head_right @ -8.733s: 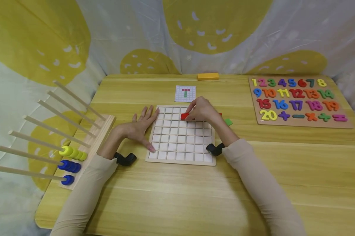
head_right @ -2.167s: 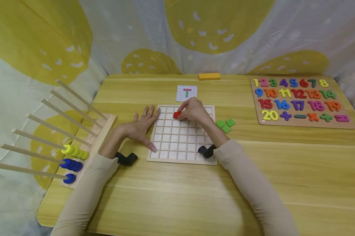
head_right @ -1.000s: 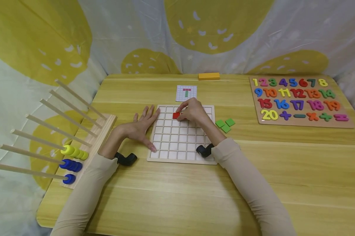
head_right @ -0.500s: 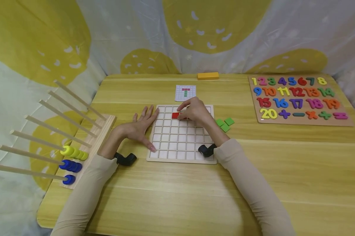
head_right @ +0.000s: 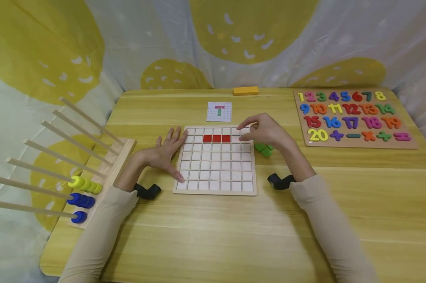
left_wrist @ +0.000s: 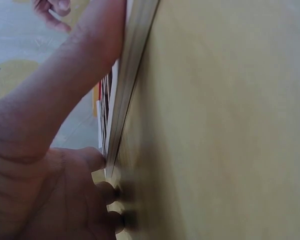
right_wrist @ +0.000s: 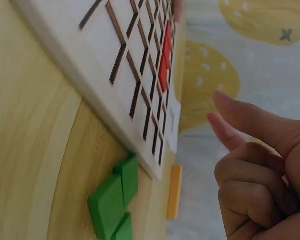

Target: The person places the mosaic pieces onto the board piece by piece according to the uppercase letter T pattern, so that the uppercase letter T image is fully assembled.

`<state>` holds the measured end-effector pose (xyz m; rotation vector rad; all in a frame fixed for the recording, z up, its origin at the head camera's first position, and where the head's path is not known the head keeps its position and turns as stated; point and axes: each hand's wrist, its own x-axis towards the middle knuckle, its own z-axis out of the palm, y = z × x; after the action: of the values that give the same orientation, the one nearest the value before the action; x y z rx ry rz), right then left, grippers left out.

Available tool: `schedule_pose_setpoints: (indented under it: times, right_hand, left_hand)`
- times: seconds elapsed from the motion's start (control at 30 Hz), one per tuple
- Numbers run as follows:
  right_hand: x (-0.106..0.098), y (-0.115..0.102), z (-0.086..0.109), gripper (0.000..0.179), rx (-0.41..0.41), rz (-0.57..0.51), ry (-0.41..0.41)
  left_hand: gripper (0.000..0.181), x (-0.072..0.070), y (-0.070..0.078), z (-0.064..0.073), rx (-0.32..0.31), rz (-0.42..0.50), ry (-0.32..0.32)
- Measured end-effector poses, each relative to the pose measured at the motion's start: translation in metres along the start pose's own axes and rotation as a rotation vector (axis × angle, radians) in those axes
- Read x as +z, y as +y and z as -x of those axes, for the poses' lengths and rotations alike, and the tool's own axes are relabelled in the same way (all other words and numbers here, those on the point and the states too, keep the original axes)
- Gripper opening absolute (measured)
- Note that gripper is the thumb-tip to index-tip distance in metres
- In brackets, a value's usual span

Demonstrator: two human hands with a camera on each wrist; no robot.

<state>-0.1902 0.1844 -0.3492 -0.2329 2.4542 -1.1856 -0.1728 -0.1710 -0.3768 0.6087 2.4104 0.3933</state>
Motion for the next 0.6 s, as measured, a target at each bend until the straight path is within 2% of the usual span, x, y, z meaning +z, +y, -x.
schedule_pose_setpoints:
  times: [0.3, 0.6]
  right_hand:
    - [-0.041, 0.045, 0.026, 0.046, 0.052, 0.041, 0.036]
    - [-0.050, 0.072, 0.032, 0.044, 0.106, 0.002, -0.023]
  left_hand:
    - [0.158, 0.001, -0.003, 0.000, -0.005, -0.002, -0.001]
    - [0.158, 0.001, -0.002, 0.000, 0.004, 0.003, 0.004]
